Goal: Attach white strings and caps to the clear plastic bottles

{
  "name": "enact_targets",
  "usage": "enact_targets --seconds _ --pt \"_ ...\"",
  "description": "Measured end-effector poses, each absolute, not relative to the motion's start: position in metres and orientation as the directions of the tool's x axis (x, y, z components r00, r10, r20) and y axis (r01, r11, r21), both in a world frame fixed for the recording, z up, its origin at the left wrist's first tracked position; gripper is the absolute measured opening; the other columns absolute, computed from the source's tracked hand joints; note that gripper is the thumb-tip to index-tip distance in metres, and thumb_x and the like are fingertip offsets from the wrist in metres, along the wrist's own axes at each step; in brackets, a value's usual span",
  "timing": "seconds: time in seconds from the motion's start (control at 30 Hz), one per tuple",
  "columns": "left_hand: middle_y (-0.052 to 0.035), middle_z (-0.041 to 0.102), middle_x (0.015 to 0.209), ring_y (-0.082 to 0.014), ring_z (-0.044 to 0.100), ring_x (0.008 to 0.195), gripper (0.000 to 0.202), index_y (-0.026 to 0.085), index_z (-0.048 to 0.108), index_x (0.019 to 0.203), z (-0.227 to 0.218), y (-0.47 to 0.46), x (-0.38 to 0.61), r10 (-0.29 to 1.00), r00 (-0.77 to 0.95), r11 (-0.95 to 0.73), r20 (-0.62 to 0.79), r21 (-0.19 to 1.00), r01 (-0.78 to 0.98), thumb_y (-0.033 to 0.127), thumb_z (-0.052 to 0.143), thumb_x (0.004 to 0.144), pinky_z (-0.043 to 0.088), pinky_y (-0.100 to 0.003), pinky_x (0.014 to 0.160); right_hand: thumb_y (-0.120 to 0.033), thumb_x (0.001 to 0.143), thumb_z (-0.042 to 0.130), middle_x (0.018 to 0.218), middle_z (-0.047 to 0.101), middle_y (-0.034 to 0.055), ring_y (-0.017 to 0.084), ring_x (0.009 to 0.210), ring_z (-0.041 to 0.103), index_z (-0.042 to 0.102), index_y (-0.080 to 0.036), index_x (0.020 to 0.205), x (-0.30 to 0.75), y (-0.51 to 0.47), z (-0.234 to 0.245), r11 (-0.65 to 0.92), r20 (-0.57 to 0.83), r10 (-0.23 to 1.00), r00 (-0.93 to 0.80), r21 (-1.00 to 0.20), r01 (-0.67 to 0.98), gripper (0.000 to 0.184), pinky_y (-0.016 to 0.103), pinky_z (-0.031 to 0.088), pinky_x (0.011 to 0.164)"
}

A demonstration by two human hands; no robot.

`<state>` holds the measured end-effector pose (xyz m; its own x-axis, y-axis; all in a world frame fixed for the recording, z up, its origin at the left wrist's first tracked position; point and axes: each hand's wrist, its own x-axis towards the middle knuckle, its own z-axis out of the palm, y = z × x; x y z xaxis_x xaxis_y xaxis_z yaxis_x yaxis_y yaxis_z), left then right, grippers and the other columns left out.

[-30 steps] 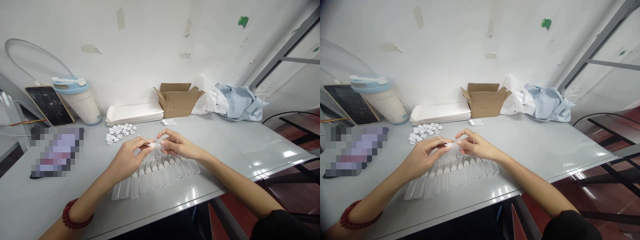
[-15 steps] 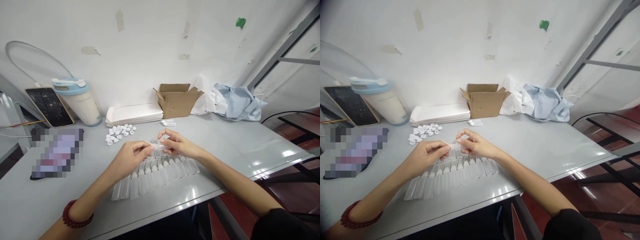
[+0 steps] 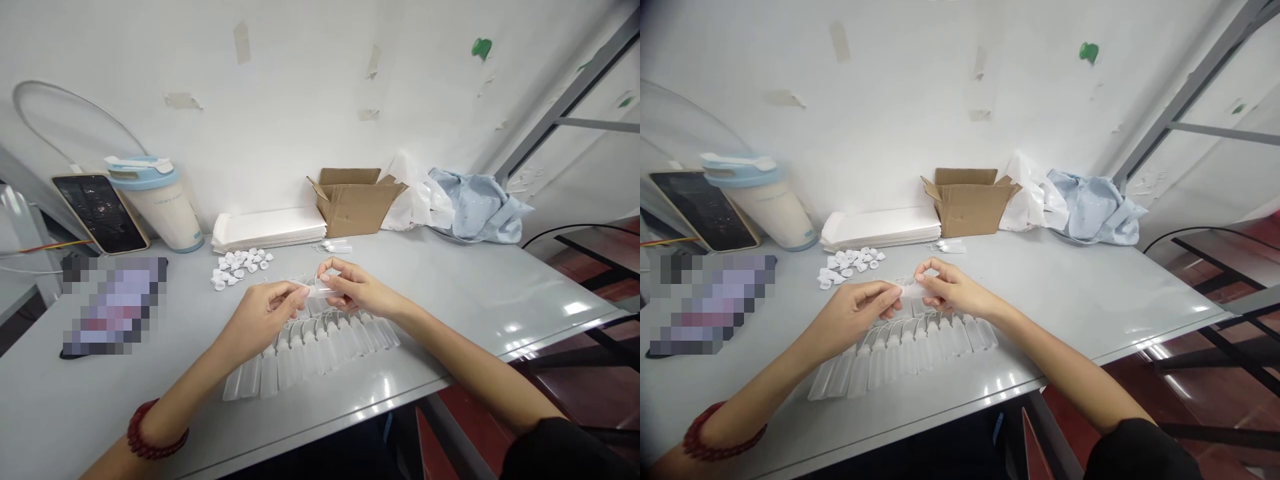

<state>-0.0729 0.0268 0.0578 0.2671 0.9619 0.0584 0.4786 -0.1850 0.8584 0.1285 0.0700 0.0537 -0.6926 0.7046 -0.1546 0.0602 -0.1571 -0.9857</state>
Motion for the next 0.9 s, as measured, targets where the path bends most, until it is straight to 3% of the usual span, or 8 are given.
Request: enact_targets --seconds 0.1,0.27,0.5,0.63,0.9 --pt "0.0012 0.064 0.064 -0.0127 0.061 0.058 0.030 0.019 0.066 0.073 0.053 0.026 -0.072 0.955 0.283 -0.231 0.092 0.829 0.509 0.040 0.049 0.089 0.047 -0.021 0.053 -0.043 0.093 0.047 0.053 0.035 -0.0092 0.004 0.044 0.020 0.040 -0.023 0.090 0.128 0.070 0.053 -0.158 -0.167 0.707 -0.687 -0.985 0.077 0.021 0.015 0.016 0.041" --pt "-0.0021 0.070 0.084 -0.0154 0.064 0.073 0.017 0.019 0.067 0.091 0.047 0.027 -0.072 0.903 0.275 -0.429 0.330 0.740 0.518 0.031 0.057 0.084 0.050 -0.025 0.067 -0.043 0.093 0.046 0.054 0.034 -0.0094 0.004 0.043 0.019 0.040 -0.023 0.090 0.129 0.070 0.053 -0.177 -0.163 0.699 -0.696 -0.983 0.053 0.021 0.015 0.016 0.041" --pt "0.0006 0.062 0.059 -0.0138 0.059 0.057 0.035 0.018 0.063 0.068 0.057 0.024 -0.069 0.938 0.323 -0.292 0.130 0.797 0.528 0.042 0.048 0.089 0.045 -0.022 0.052 -0.044 0.092 0.048 0.052 0.036 -0.0098 0.004 0.042 0.021 0.040 -0.022 0.089 0.127 0.067 0.055 -0.180 -0.173 0.696 -0.697 -0.982 0.064 0.023 0.014 0.016 0.040" --pt "0.0010 0.065 0.063 -0.0138 0.062 0.058 0.027 0.019 0.066 0.075 0.059 0.023 -0.069 0.946 0.302 -0.249 0.115 0.855 0.455 0.040 0.054 0.086 0.049 -0.022 0.056 -0.043 0.091 0.048 0.052 0.040 -0.0096 0.004 0.040 0.025 0.041 -0.022 0.090 0.127 0.068 0.054 -0.152 -0.154 0.694 -0.703 -0.986 0.066 0.023 0.015 0.019 0.038" --pt "0.0015 0.060 0.056 -0.0125 0.059 0.054 0.028 0.018 0.064 0.065 0.060 0.029 -0.074 0.974 0.208 -0.174 0.090 0.886 0.430 0.038 0.058 0.083 0.047 -0.021 0.052 -0.035 0.084 0.061 0.058 0.047 -0.0074 0.006 0.046 0.043 0.051 -0.017 0.097 0.125 0.071 0.048 0.154 0.085 0.794 -0.602 -0.986 0.063 0.025 0.019 0.037 0.045"
